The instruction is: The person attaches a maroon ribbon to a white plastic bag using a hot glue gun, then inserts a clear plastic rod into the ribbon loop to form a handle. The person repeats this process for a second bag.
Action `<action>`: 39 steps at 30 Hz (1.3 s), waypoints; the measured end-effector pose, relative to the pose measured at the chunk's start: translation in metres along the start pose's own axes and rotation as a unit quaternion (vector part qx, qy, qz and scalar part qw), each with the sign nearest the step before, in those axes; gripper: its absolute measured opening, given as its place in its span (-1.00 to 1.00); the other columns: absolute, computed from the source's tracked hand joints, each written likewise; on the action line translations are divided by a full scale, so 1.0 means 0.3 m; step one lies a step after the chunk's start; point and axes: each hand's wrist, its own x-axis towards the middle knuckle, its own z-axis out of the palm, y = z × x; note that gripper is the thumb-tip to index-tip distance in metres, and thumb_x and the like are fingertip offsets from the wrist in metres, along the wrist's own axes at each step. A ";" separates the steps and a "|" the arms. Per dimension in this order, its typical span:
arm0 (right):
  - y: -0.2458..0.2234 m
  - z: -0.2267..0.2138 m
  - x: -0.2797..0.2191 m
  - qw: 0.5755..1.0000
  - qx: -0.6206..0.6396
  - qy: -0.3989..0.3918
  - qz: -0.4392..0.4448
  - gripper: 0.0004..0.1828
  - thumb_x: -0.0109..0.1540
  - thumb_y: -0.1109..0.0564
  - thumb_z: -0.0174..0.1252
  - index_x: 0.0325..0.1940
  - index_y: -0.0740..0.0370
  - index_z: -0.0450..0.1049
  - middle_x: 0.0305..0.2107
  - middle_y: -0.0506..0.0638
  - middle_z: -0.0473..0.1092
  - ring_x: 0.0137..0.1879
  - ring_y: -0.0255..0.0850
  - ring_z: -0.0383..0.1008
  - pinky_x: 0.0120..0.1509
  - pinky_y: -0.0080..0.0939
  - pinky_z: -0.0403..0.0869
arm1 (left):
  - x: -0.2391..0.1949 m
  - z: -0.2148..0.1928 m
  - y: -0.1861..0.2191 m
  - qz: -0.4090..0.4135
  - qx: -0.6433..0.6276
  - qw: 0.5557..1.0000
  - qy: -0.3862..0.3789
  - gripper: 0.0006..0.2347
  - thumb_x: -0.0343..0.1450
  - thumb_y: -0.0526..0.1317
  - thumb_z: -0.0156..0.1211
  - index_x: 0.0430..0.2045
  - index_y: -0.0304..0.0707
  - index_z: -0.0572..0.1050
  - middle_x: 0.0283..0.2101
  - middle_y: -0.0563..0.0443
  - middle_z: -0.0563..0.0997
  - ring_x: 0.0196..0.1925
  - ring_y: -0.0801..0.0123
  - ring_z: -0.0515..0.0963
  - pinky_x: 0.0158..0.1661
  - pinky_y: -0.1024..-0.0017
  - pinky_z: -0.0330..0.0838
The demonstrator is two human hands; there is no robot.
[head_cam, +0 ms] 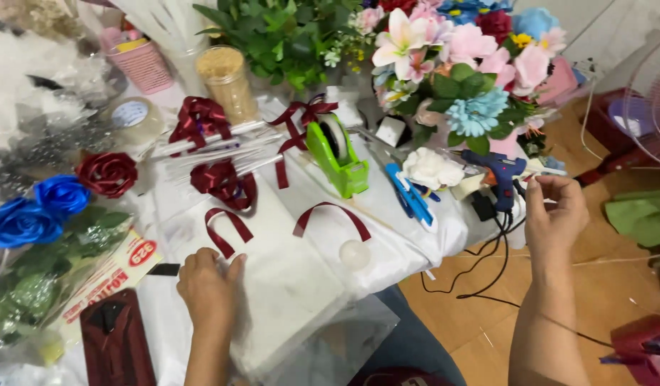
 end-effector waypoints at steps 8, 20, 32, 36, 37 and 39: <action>0.050 -0.001 0.057 0.965 -0.125 -0.156 0.170 -0.56 0.40 -0.23 0.22 -0.02 0.20 0.48 -0.17 0.06 0.52 -0.03 -0.07 0.51 0.04 0.01 0.41 | -0.035 0.026 -0.004 0.064 -0.011 0.998 0.017 -0.68 0.39 0.04 0.30 -0.31 -0.24 0.46 -0.19 -0.11 0.50 -0.09 -0.08 0.42 -0.01 0.07 0.28; 0.413 0.163 0.017 0.941 0.204 -0.060 0.264 -0.63 0.54 -0.07 0.31 0.22 -0.05 0.24 -0.13 -0.06 0.42 -0.18 -0.39 0.57 -0.17 -0.41 0.63 | -0.060 0.005 0.012 0.222 0.061 0.969 0.091 -0.48 0.24 0.26 0.30 -0.44 -0.30 0.44 -0.35 -0.17 0.43 -0.36 -0.08 0.43 -0.24 0.10 0.33; 0.289 0.002 -0.131 0.746 0.519 -0.202 0.364 -0.60 0.28 -0.15 0.28 0.18 -0.16 0.41 -0.17 -0.40 0.40 -0.05 -0.58 0.37 0.01 -0.70 0.39 | -0.163 -0.140 0.111 0.085 0.056 0.970 -0.221 0.00 0.15 0.39 0.45 0.27 -0.41 0.17 0.36 -0.30 0.17 0.46 -0.16 0.05 0.46 0.00 -0.28; 0.029 0.039 -0.215 0.633 0.643 -0.342 0.264 -0.57 0.22 0.09 0.43 0.13 0.16 0.50 -0.12 -0.01 0.53 -0.18 -0.28 0.49 -0.28 -0.44 0.40 | -0.212 -0.189 0.143 0.123 0.061 0.953 -0.272 -0.01 0.30 0.33 0.33 0.43 -0.35 -0.06 0.53 -0.35 -0.14 0.58 -0.09 -0.30 0.42 -0.11 -0.52; -0.038 0.068 -0.238 0.632 0.643 -0.342 0.264 -0.57 0.22 0.09 0.43 0.13 0.16 0.50 -0.12 -0.01 0.53 -0.18 -0.28 0.49 -0.28 -0.44 0.40 | -0.226 -0.158 0.127 0.122 0.062 0.953 -0.272 -0.01 0.30 0.33 0.33 0.43 -0.35 -0.06 0.53 -0.35 -0.14 0.58 -0.09 -0.30 0.42 -0.11 -0.52; -0.174 0.124 -0.287 0.596 0.639 -0.425 0.236 -0.59 0.26 0.14 0.31 0.15 0.27 0.40 0.02 0.22 0.50 -0.36 -0.22 0.46 -0.46 -0.43 0.42 | -0.249 -0.098 0.096 0.185 0.081 0.962 -0.182 0.01 0.29 0.44 0.20 0.42 -0.39 -0.01 0.51 -0.33 -0.05 0.56 -0.12 -0.20 0.40 -0.17 -0.41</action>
